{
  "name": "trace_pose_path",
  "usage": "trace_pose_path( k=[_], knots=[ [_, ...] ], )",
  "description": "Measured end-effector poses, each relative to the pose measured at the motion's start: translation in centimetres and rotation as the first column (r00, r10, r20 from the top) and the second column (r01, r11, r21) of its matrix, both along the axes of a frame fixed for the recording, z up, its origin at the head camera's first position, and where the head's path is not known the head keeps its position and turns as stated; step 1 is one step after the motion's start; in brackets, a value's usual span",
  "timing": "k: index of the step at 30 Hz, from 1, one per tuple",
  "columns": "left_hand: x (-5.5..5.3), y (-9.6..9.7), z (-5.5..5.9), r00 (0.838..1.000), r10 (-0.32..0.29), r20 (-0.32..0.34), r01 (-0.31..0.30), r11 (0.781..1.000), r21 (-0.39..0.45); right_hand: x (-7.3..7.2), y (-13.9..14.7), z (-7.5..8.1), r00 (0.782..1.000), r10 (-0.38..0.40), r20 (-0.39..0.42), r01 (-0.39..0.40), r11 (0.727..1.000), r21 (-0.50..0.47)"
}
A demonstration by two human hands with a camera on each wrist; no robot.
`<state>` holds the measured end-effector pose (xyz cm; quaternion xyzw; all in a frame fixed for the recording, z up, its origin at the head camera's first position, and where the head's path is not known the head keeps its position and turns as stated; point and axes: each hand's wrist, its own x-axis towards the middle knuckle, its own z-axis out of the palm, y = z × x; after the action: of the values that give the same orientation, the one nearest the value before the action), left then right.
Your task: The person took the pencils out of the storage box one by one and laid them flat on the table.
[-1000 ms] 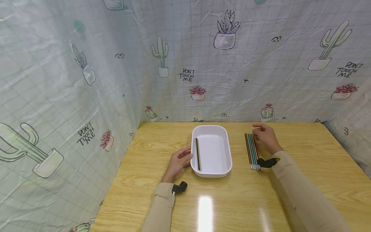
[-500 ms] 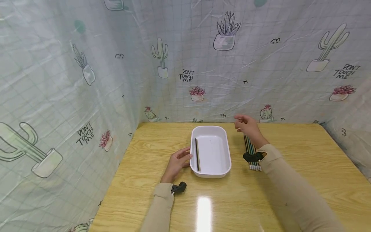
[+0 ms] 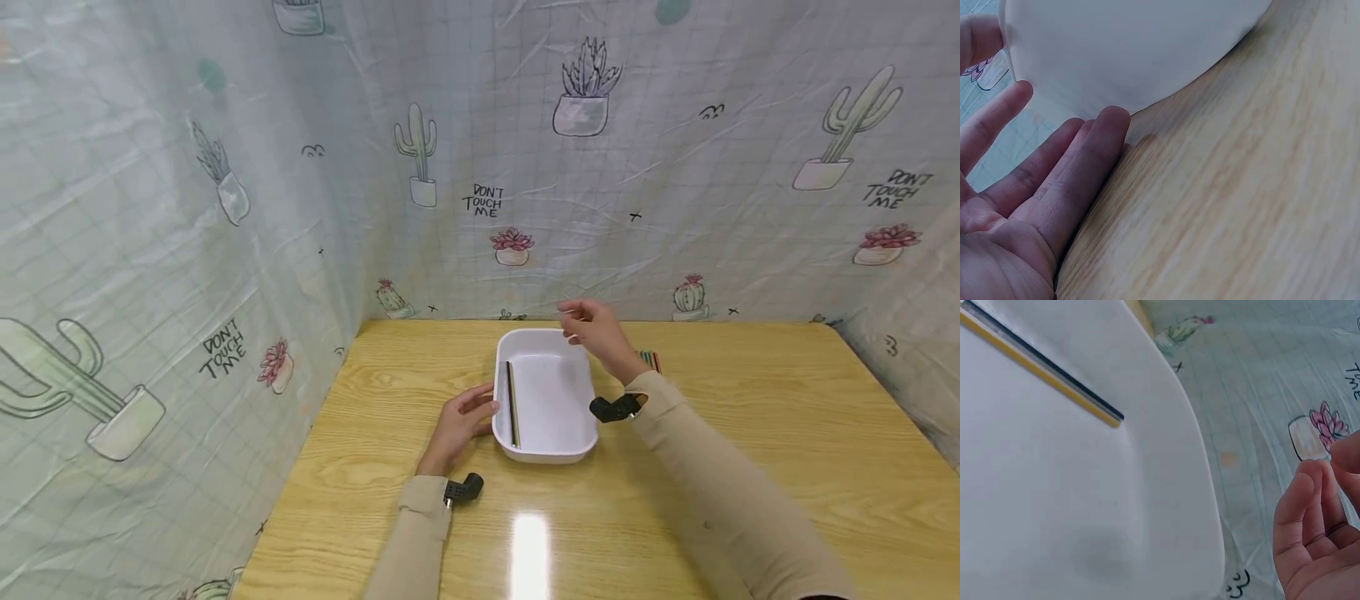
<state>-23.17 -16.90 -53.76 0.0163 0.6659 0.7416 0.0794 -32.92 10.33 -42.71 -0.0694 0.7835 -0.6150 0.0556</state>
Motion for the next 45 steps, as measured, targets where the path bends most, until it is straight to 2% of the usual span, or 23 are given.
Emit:
trace_pose_path(
  k=[6,23,35,45],
  knots=[
    [0.0,0.1,0.0,1.0,-0.009,-0.007,0.009,1.0,-0.005,-0.2,-2.0,-0.5,1.0,-0.001,0.029,0.0,1.0,0.022],
    [0.0,0.1,-0.1,1.0,0.009,0.006,-0.009,1.0,-0.007,-1.1,-5.9,-3.6,0.984,-0.003,0.181,-0.005,0.999,0.047],
    [0.0,0.0,0.0,1.0,0.0,0.011,0.0,1.0,-0.006,-1.1,-7.1,-5.1,0.981,0.007,0.196,-0.02,0.997,0.068],
    [-0.1,0.1,-0.1,1.0,0.011,0.003,-0.011,1.0,0.011,-1.1,-8.0,-5.5,0.98,0.015,0.201,-0.027,0.998,0.058]
  ],
)
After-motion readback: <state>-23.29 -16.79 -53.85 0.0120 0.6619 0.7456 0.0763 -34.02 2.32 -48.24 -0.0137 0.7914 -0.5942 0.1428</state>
